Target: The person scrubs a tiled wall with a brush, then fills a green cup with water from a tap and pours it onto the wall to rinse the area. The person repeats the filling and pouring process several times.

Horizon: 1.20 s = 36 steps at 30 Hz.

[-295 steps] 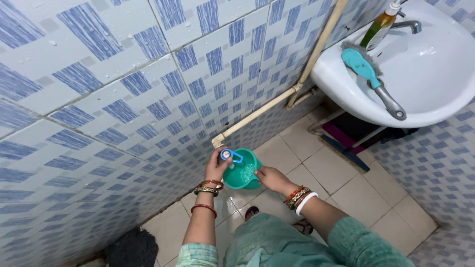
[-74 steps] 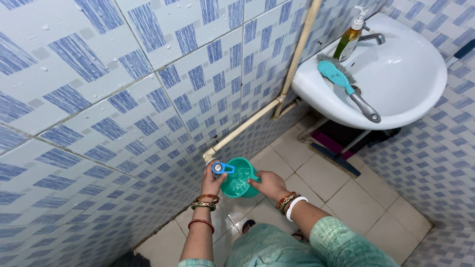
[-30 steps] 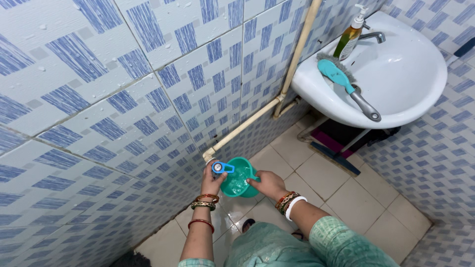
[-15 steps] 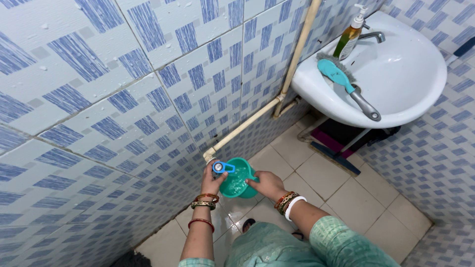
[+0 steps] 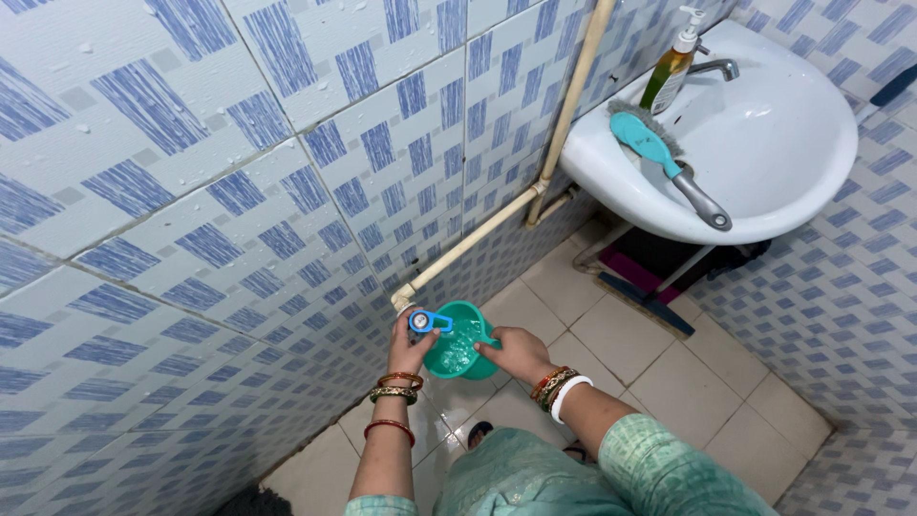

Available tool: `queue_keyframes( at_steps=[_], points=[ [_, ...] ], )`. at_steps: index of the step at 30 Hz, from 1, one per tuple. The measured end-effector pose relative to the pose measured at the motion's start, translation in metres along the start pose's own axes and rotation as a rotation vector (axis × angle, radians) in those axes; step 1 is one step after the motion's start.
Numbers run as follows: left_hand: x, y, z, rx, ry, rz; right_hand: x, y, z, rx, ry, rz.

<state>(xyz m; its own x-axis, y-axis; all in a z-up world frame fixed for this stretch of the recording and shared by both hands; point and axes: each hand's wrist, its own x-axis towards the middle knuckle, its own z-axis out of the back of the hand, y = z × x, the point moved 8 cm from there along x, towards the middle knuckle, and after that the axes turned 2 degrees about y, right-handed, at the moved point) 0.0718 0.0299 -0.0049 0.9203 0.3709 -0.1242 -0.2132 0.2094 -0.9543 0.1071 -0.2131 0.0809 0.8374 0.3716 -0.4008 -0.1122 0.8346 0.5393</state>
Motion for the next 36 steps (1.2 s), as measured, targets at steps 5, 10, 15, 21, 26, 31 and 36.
queue_keyframes(
  at_steps=[5, 10, 15, 21, 26, 31, 36],
  points=[
    [-0.001, -0.005, 0.000, 0.054, -0.107, -0.109, -0.004, 0.002, 0.000, -0.005, -0.006, 0.005],
    [0.010, 0.010, -0.004, 0.001, -0.164, -0.054, -0.008, 0.003, -0.005, 0.014, 0.016, 0.019],
    [0.017, 0.018, -0.007, 0.004, -0.225, 0.019, -0.011, 0.007, -0.004, 0.022, 0.012, 0.025],
    [0.013, 0.007, -0.006, 0.067, -0.268, 0.016, -0.014, 0.011, -0.004, -0.002, 0.020, 0.020],
    [0.011, -0.001, -0.005, 0.133, -0.309, 0.029, -0.012, 0.012, -0.007, -0.012, 0.004, 0.051],
    [0.021, 0.020, -0.010, 0.108, -0.311, 0.031, -0.011, 0.012, -0.006, 0.018, 0.006, 0.033],
    [0.034, 0.041, -0.014, 0.146, -0.314, -0.026, -0.012, 0.013, -0.007, -0.013, 0.029, 0.036]
  ],
)
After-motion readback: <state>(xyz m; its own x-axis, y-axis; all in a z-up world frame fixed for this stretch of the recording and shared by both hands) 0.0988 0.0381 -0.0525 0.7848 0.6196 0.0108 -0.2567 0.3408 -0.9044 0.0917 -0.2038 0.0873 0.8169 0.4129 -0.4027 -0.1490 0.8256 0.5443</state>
